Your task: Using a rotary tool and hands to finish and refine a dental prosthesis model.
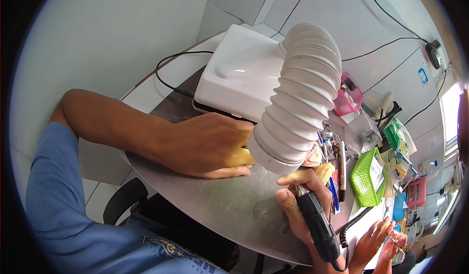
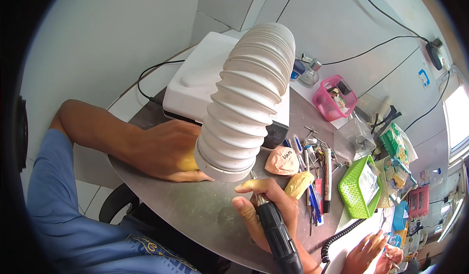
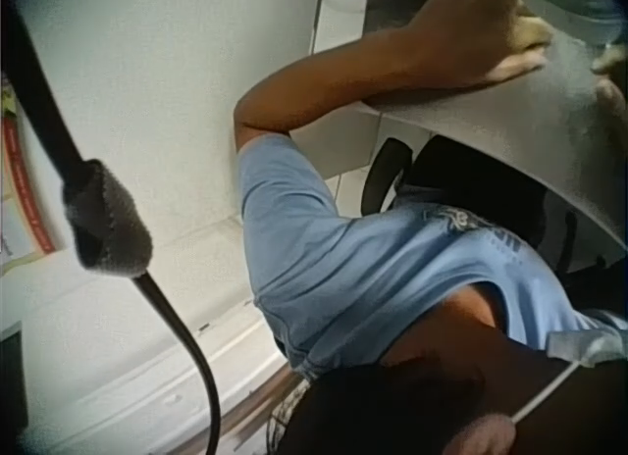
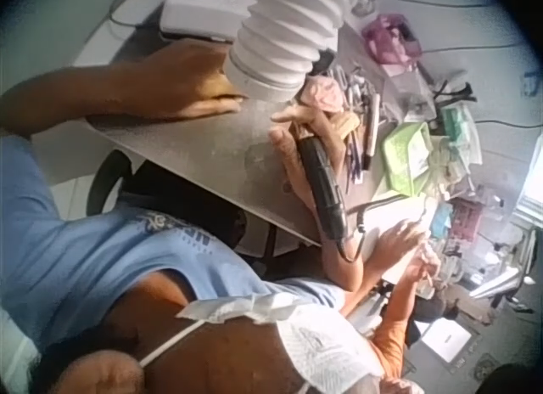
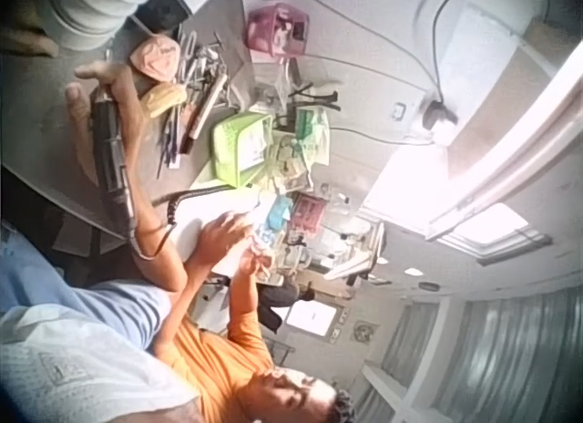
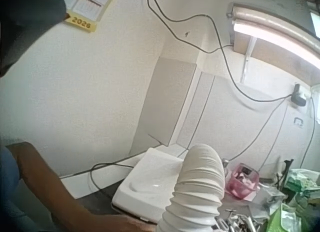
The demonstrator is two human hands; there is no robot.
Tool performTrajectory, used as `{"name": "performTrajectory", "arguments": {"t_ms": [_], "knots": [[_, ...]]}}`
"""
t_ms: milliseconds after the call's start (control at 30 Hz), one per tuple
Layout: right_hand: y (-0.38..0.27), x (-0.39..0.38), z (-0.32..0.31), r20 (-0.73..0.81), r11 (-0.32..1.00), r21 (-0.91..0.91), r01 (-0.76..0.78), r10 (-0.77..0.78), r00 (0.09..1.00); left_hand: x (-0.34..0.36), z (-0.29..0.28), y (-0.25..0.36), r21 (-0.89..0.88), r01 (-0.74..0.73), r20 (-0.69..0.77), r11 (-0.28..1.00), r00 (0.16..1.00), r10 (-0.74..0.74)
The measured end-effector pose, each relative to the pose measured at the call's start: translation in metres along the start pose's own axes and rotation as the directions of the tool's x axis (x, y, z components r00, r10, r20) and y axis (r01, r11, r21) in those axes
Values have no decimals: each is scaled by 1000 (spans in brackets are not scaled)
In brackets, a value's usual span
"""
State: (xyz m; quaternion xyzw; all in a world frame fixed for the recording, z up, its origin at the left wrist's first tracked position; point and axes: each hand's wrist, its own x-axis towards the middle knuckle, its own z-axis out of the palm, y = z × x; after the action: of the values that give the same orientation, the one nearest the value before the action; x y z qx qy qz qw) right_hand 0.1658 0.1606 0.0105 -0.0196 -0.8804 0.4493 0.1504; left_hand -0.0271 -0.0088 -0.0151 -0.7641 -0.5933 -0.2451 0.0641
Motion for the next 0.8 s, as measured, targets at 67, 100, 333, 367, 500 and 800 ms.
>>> {"name": "performTrajectory", "arguments": {"t_ms": [67, 100, 333, 367, 500, 800], "knots": [[2, -1, 2, -29, 997, 59, -46, 48, 998, 1, 1, -1, 4, -6, -11, 1000, 1000, 6], [3, -1, 2, -30, 997, 60, -45, 47, 998, 1, 2, -2, -9, -15, -21, 1000, 1000, 15], [7, 4, 2, -23, 996, 93, -5, 8, 1000, 2, -4, -1, -118, 52, 26, 992, 998, -49], [7, 5, 2, -40, 997, 74, 26, -23, 999, 2, -4, -1, -119, 52, 25, 991, 998, -50], [13, 1, 4, -35, 983, 166, -75, 82, 996, 3, -1, -4, -115, 52, 24, 992, 998, -49], [6, 3, 5, 41, 943, 273, -191, 187, 981, 2, -3, -3, -116, 47, 23, 992, 999, -45]]}}
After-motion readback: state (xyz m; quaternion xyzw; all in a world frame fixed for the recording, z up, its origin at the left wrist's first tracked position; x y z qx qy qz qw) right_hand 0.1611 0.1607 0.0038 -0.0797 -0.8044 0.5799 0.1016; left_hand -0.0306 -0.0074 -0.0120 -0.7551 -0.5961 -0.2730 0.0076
